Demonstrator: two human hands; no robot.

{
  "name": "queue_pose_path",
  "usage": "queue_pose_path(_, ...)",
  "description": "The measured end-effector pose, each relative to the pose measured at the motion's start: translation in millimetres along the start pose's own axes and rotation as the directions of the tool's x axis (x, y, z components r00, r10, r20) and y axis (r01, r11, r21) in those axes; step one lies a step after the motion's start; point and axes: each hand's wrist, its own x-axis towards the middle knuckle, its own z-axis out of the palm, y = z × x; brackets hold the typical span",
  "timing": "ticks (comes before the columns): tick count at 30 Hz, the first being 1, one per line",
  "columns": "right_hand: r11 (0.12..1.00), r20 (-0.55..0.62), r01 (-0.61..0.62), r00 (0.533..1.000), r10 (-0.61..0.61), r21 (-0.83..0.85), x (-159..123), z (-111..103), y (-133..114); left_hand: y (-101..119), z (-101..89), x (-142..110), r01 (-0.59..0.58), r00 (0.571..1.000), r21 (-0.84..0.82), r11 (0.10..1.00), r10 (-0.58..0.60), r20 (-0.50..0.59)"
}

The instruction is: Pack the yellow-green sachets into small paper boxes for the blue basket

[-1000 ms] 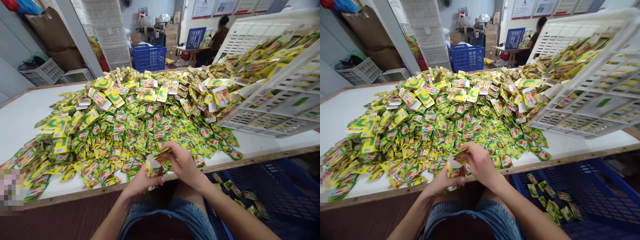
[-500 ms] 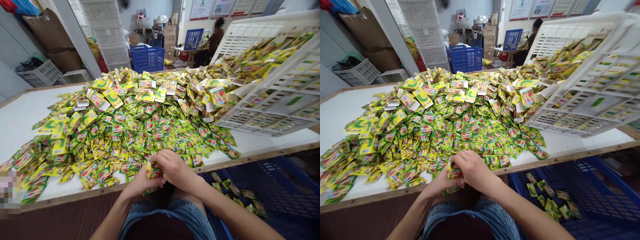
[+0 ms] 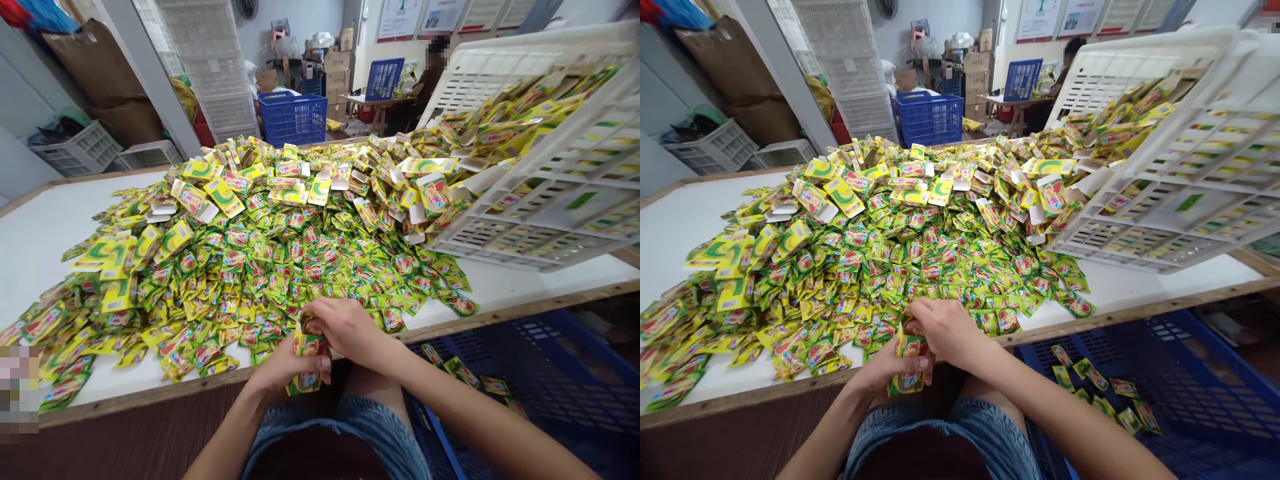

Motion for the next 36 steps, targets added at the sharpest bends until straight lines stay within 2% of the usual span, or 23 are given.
queue_pose_path(2, 0.978, -0.129, -0.110, 0.983, 0.134, 0.177, 0.2, -5.7, 3.3, -2.6, -1.9, 0.7, -0.009, 1.000, -0.029, 1.000, 0.009, 0.006)
queue_pose_path(4, 0.890, -0.239, -0.221, 0.912, 0.334, 0.398, 0.4, -7.8, 3.5, -2.8, -2.6, 1.4, -0.016, 1.000, -0.037, 0.999, 0.016, 0.007)
queue_pose_path(6, 0.807, -0.254, -0.267, 0.857, 0.449, 0.526, -0.8, -3.0, 1.5, -1.4, -1.8, 2.0, -0.021, 1.000, -0.022, 1.000, 0.021, 0.007)
queue_pose_path(7, 0.798, -0.242, -0.275, 0.856, 0.457, 0.536, -2.1, 1.8, 0.4, -0.5, -1.0, 2.1, -0.019, 1.000, -0.010, 1.000, 0.019, 0.010)
queue_pose_path(10, 0.876, -0.273, -0.256, 0.882, 0.385, 0.408, -8.3, 18.5, -1.4, 1.9, 2.4, 2.1, -0.008, 1.000, -0.005, 1.000, 0.008, -0.003)
queue_pose_path(14, 0.983, -0.355, -0.093, 0.924, 0.144, 0.157, -16.6, 26.7, -2.4, 3.8, 6.0, 1.3, -0.016, 0.999, -0.002, 1.000, 0.016, -0.043)
queue_pose_path(17, 0.997, -0.249, -0.024, 0.968, 0.040, 0.068, -18.5, 21.2, -5.9, 3.3, 7.1, 1.2, -0.020, 0.999, 0.020, 1.000, 0.021, -0.049)
queue_pose_path(19, 0.997, -0.148, -0.070, 0.986, 0.074, 0.037, -17.8, 17.8, -8.7, 1.9, 7.1, 2.2, -0.015, 0.999, 0.025, 1.000, 0.016, -0.038)
queue_pose_path(21, 0.991, -0.128, -0.134, 0.982, 0.136, 0.023, -17.1, 17.7, -10.8, 0.1, 6.3, 4.2, -0.022, 0.999, 0.033, 0.999, 0.023, -0.033)
queue_pose_path(26, 0.973, -0.305, -0.193, 0.926, 0.222, 0.123, -19.8, 28.2, -10.2, -4.2, -1.3, 12.9, -0.124, 0.981, 0.146, 0.981, 0.143, -0.128)
queue_pose_path(30, 0.962, -0.401, -0.259, 0.875, 0.272, 0.086, -23.7, 35.0, -7.7, -10.0, -8.5, 22.0, -0.195, 0.959, 0.233, 0.953, 0.235, -0.157)
queue_pose_path(36, 0.980, -0.364, -0.197, 0.916, 0.170, -0.038, -26.8, 37.0, -9.8, -22.5, -10.1, 28.5, -0.263, 0.939, 0.197, 0.944, 0.298, -0.174)
